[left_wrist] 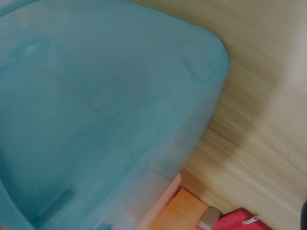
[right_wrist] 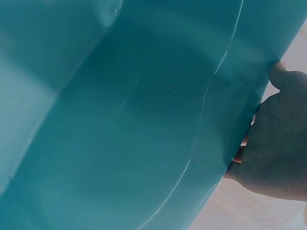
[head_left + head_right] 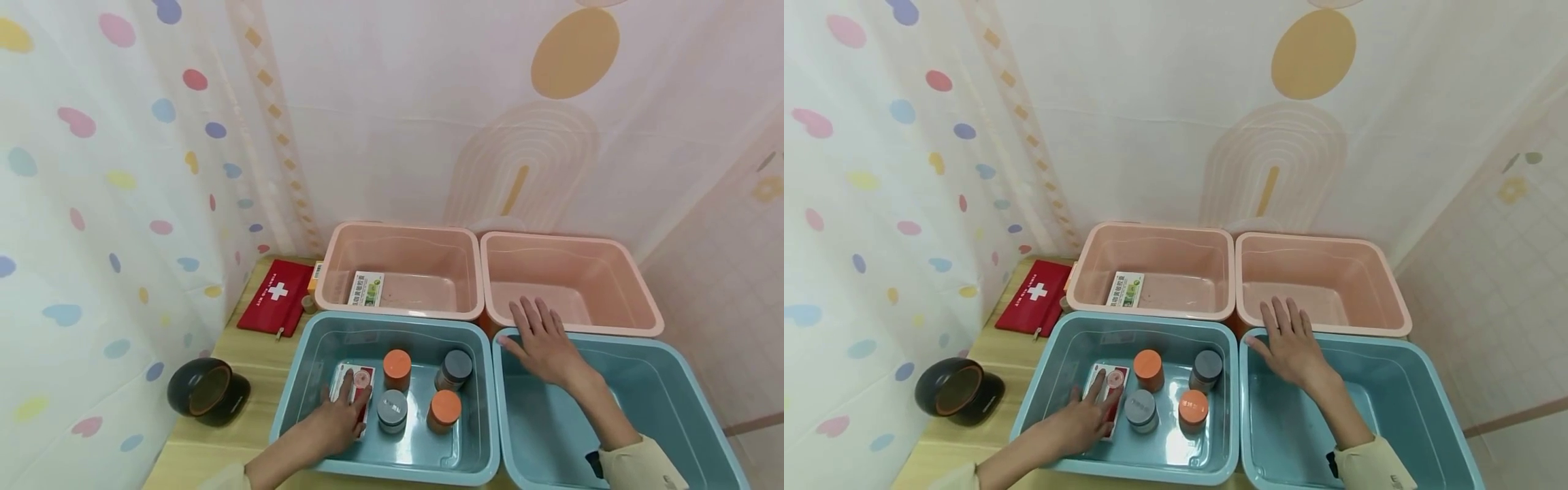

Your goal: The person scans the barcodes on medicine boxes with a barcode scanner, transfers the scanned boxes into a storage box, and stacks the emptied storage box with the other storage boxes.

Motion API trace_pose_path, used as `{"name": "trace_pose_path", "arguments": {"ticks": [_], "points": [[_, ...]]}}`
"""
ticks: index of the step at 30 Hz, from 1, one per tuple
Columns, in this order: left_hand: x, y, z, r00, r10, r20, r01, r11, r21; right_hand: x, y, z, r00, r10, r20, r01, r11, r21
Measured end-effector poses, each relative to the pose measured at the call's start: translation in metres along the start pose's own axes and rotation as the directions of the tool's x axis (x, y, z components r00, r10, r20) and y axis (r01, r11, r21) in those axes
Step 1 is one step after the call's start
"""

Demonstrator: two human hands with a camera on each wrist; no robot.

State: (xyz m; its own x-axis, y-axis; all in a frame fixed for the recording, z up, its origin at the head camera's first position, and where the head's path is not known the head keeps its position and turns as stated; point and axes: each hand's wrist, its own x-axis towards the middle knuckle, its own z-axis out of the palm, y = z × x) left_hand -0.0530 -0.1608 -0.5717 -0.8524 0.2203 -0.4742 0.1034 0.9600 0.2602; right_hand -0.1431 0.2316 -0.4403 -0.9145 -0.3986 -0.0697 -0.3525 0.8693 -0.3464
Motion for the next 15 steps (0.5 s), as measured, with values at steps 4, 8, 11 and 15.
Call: {"name": "trace_pose_path", "arguments": {"ticks": [4, 8, 11, 15], "points": [[0.004, 0.003, 0.002, 0.998, -0.010, 0.057, 0.009, 1.000, 0.026, 0.001, 0.001, 0.000, 1.000, 0.003, 0.009, -0.003, 1.000, -0.014], [0.004, 0.007, 0.001, 0.990, -0.046, 0.130, 0.041, 0.998, 0.045, 0.000, 0.006, 0.003, 1.000, -0.011, -0.003, 0.011, 1.000, 0.007], [0.004, 0.009, -0.002, 0.986, -0.058, 0.158, 0.049, 0.997, 0.065, 0.000, 0.011, 0.007, 0.999, -0.033, -0.025, 0.034, 0.999, 0.030], [0.006, 0.008, -0.008, 0.990, -0.032, 0.135, 0.019, 0.995, 0.097, -0.001, 0.014, 0.008, 0.999, -0.034, -0.030, 0.035, 0.999, 0.027]]}}
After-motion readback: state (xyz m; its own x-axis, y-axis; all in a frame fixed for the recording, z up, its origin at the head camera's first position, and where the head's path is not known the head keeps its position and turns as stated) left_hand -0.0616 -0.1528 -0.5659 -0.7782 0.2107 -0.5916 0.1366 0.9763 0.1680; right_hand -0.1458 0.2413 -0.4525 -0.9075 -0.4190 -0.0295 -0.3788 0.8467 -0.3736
